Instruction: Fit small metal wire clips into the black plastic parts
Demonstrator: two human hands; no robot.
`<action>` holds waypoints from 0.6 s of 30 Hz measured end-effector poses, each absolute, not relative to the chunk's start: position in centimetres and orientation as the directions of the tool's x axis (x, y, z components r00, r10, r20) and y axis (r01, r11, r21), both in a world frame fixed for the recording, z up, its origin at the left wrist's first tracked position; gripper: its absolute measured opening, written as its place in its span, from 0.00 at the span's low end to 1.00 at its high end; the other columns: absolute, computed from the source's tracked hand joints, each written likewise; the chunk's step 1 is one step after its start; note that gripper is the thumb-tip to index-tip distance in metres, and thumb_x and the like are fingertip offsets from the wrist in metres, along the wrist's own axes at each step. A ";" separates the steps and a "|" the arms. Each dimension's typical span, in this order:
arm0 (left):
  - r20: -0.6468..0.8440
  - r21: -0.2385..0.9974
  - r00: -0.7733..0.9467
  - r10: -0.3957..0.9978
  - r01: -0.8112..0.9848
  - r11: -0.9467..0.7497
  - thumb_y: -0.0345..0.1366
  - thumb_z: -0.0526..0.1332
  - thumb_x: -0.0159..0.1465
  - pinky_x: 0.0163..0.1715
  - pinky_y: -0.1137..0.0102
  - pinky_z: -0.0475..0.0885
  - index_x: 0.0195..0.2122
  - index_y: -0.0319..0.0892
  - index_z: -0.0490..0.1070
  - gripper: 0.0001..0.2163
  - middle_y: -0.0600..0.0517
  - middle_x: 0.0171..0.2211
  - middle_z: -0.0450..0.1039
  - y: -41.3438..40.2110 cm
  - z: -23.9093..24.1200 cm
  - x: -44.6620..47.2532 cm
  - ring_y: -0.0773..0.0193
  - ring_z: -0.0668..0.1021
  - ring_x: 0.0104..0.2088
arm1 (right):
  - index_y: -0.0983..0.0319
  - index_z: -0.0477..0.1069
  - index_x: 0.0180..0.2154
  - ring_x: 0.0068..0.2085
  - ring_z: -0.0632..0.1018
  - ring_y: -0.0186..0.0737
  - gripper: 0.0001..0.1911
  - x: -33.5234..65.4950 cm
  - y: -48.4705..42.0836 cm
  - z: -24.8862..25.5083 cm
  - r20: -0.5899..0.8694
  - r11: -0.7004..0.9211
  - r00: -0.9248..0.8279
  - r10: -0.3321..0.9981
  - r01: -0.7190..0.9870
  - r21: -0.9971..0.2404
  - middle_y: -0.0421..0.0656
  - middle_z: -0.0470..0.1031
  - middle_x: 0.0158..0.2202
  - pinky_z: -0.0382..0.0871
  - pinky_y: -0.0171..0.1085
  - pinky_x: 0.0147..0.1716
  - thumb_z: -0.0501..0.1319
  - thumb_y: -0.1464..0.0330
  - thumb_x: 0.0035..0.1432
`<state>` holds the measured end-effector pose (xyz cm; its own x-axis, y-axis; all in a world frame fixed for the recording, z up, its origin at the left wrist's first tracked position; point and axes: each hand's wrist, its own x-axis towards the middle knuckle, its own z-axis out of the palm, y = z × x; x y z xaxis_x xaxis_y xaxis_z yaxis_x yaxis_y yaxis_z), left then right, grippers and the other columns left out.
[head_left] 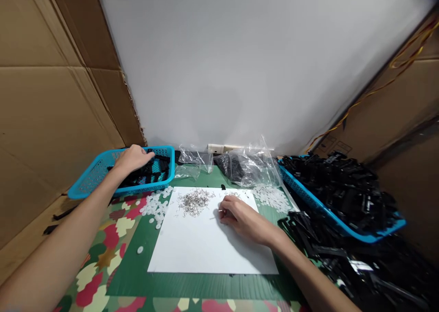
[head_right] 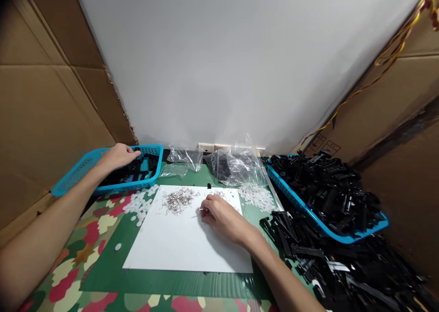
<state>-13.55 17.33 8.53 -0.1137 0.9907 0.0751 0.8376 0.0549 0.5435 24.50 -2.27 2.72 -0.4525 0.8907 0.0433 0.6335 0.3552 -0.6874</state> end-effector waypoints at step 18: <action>-0.161 0.966 0.588 0.792 -0.072 0.250 0.55 0.67 0.68 0.14 0.78 0.55 0.51 0.43 0.69 0.21 0.58 0.24 0.68 0.8 3.7 1.6 0.72 0.64 0.18 | 0.61 0.81 0.41 0.35 0.76 0.36 0.12 25.5 -2.5 2.6 0.089 0.075 -0.127 0.988 -0.108 -0.991 0.43 0.80 0.36 0.67 0.37 0.37 0.72 0.59 0.64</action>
<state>1.59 0.80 3.69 0.5882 0.7925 -0.1613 -0.0720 0.2499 0.9656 25.49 -2.46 2.56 -0.1270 0.9879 0.0888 -0.1081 0.0753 -0.9913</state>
